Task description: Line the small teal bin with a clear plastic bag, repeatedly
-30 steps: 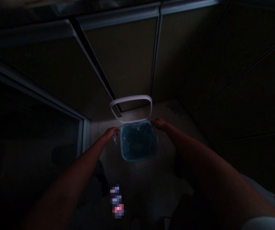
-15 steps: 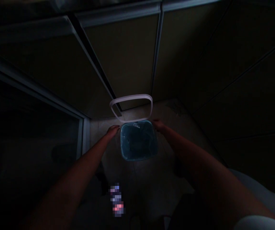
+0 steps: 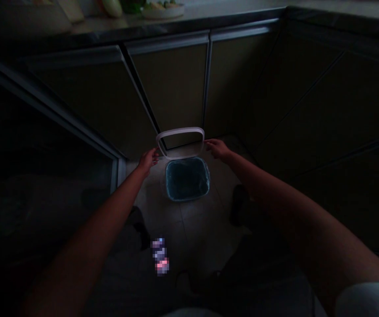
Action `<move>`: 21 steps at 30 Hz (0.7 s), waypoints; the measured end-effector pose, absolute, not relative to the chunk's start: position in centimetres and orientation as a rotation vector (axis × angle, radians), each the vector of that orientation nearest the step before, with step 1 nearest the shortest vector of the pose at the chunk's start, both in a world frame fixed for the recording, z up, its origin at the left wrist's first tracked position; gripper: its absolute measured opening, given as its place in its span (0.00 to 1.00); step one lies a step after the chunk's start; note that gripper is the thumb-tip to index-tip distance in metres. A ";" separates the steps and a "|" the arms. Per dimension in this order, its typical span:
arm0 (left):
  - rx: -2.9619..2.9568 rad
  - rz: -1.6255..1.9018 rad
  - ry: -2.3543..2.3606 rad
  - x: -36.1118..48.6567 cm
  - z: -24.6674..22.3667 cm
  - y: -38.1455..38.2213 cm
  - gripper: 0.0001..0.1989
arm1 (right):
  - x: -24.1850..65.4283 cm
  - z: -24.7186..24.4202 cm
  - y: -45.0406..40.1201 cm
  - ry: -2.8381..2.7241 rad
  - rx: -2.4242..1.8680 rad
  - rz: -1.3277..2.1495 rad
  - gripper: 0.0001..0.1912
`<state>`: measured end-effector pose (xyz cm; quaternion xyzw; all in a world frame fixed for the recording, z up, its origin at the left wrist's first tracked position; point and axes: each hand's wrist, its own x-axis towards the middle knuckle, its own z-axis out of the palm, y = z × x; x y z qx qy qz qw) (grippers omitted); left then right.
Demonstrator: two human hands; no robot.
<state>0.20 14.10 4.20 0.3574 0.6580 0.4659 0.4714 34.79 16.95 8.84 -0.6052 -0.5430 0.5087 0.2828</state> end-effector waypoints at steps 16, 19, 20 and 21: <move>1.700 0.293 1.726 0.0 1.0 1.6 0.51 | 37.5 4.8 7.1 -2.371 -1.842 0.902 0.21; 1.678 0.215 1.724 0.3 -0.2 0.1 0.54 | 36.9 2.6 5.5 -2.519 -1.874 0.908 0.24; 1.652 0.228 1.728 0.4 -0.4 -0.1 0.54 | 36.8 2.1 5.2 -2.530 -1.886 0.914 0.24; 1.604 0.255 1.724 0.4 -0.5 -0.2 0.53 | 36.6 1.7 5.1 -2.534 -1.894 0.917 0.24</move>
